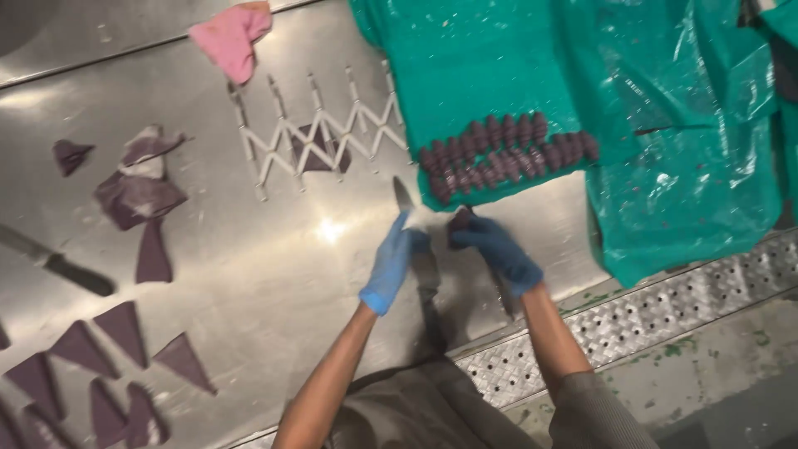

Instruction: Rolling purple dough triangles into small crescent shapes on a stainless steel table.

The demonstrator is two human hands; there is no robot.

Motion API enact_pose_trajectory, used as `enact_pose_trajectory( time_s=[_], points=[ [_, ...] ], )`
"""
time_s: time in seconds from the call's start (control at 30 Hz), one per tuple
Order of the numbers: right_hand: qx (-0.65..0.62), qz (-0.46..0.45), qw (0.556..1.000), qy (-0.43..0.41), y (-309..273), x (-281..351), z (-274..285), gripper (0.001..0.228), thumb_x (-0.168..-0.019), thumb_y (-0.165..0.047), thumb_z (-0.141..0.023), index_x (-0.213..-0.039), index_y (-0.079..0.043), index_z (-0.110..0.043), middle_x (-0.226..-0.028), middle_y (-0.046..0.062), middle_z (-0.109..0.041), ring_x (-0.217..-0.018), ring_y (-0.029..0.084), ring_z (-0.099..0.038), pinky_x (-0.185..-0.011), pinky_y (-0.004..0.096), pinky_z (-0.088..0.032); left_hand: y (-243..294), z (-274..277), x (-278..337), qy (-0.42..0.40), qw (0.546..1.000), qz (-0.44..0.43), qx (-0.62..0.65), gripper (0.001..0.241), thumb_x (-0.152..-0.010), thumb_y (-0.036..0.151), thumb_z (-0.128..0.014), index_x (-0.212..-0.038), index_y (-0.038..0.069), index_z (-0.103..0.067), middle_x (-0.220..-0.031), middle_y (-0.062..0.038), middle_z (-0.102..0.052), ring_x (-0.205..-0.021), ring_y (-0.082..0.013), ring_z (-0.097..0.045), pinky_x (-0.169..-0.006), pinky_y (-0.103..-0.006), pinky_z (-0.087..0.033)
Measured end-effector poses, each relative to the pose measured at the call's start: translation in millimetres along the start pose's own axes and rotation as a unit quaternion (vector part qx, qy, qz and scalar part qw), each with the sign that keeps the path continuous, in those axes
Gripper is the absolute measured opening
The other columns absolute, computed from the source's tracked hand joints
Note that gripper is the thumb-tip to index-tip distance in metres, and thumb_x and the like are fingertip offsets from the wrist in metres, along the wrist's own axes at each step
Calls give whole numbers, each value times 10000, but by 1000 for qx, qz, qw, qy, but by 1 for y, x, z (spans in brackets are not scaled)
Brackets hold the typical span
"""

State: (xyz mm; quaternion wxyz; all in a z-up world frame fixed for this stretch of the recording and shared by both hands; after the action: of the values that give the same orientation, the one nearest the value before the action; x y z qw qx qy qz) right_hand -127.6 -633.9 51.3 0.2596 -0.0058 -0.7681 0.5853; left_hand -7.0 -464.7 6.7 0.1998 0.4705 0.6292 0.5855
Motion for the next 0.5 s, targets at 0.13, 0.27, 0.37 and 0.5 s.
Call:
enact_pose_trajectory(
  time_s=[0.13,0.27,0.37,0.5],
  points=[
    [183,9,963,197,-16,-28,188,306,-905,-311,-766,-1026,-31,-739,-928,32,-719,-830,108,-640,-741,285,-510,7,44,21,111,991,19,66,531,-1085,249,-426,-1561,19,-374,-1172,-135,-723,-1032,-175,-678,-936,-312,-540],
    [260,23,902,344,-59,-61,313,424,-873,-380,-850,-972,7,-708,-855,67,-711,-728,154,-621,-651,350,-485,11,112,67,255,963,51,64,461,-1072,224,-451,-1479,14,-502,-1174,-176,-737,-1035,-218,-694,-942,-343,-565],
    [417,-88,835,348,-68,-86,336,479,-856,-429,-839,-939,31,-733,-829,137,-727,-729,222,-698,-673,398,-521,16,158,96,307,949,23,-64,438,-1057,217,-458,-1440,14,-524,-1377,-134,-646,-1170,-239,-673,-1028,-372,-546],
    [463,-129,829,287,-64,-108,330,455,-846,-420,-817,-993,8,-770,-856,204,-739,-752,296,-717,-729,415,-531,5,200,120,332,941,-16,-69,419,-1082,217,-456,-1439,7,-512,-1422,-137,-616,-1205,-227,-655,-1031,-383,-547]
  ],
)
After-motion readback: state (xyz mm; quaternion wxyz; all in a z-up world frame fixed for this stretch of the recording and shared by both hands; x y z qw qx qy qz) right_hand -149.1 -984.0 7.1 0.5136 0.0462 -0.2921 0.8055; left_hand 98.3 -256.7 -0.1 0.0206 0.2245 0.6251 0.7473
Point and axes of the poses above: each hand's wrist, its own x-axis away from the middle knuckle, its own z-axis out of the back of the hand, y = z × x, the point moved 8 cm from there along -x, towards the middle knuckle
